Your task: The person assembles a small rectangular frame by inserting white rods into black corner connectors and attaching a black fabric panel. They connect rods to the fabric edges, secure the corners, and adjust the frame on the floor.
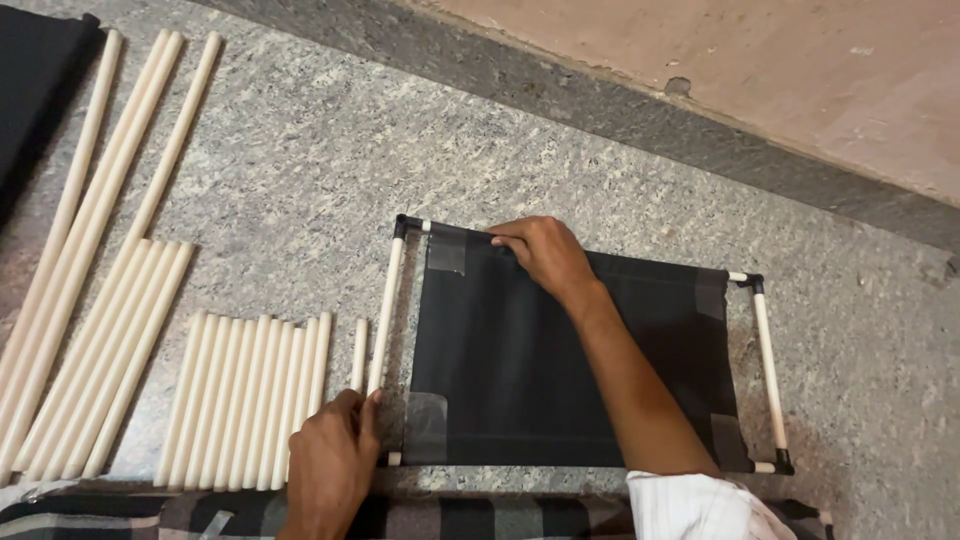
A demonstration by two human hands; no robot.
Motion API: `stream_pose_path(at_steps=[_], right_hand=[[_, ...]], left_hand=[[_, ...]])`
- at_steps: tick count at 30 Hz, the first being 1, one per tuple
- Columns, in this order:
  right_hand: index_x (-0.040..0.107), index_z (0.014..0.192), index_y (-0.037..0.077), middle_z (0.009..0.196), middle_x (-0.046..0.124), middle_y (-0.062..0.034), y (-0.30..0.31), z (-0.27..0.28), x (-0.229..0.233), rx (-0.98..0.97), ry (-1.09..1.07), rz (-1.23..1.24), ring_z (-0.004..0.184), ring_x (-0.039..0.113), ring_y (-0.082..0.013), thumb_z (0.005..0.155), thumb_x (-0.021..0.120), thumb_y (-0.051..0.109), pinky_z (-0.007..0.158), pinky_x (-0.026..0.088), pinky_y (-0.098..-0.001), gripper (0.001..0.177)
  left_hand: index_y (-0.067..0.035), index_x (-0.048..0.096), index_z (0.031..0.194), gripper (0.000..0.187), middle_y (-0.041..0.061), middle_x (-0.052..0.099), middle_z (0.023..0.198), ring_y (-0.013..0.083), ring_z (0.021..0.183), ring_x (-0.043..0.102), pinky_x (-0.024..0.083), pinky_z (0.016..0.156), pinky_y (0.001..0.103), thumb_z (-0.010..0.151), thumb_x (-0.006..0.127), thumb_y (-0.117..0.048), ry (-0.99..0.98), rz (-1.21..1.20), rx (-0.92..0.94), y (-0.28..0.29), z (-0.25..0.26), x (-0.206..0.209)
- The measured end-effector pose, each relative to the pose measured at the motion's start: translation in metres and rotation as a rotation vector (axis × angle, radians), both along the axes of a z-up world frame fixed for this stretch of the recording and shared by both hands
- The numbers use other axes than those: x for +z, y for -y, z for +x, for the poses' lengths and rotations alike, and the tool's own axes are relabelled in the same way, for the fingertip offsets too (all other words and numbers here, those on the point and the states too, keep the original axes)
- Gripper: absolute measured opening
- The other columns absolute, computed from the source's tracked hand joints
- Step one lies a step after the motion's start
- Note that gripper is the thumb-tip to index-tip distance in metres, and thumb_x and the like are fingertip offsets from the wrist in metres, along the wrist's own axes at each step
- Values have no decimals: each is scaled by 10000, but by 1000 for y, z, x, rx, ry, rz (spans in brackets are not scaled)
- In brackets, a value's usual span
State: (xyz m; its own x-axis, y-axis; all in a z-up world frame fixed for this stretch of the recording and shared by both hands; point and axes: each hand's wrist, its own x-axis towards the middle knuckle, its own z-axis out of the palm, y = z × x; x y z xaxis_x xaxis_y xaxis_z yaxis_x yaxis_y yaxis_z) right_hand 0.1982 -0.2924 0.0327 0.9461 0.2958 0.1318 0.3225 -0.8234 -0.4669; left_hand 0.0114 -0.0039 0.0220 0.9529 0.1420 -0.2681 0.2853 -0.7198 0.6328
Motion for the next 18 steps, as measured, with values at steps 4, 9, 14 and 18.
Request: stream_pose_path(at_steps=[4,9,14,18], right_hand=[[800,1083,131,1072,779,-97,6,-1,2,-21,-67,-6,942,759,-281,902,722,201,850,581,-379,209],[782,1127,106,1114,765,-124,29,-2,3,4,-106,-70,1004,741,-306,921,721,242,890,563,-403,254],[704,1265,113,1209,737,-147,86,-19,13,24,-221,-331,1074,721,-327,963,657,239,972,533,-444,331],[613,1385,93,1241,697,-197,136,-51,21,6,-144,-447,1099,680,-373,959,609,153,949,538,-455,430]], left_hand=[[-12,738,850,357,256,703,702,442,674,709,545,638,518,975,622,-326,-28,1,1,-1,1,3],[-24,743,917,347,243,714,682,412,642,738,566,642,494,975,619,-342,-162,-27,22,-3,5,6],[-30,765,904,367,236,723,702,440,694,718,557,677,518,951,631,-368,-102,-53,40,-4,2,3],[-39,764,942,362,254,716,718,442,699,727,566,697,522,961,618,-370,-141,-11,38,-2,4,2]])
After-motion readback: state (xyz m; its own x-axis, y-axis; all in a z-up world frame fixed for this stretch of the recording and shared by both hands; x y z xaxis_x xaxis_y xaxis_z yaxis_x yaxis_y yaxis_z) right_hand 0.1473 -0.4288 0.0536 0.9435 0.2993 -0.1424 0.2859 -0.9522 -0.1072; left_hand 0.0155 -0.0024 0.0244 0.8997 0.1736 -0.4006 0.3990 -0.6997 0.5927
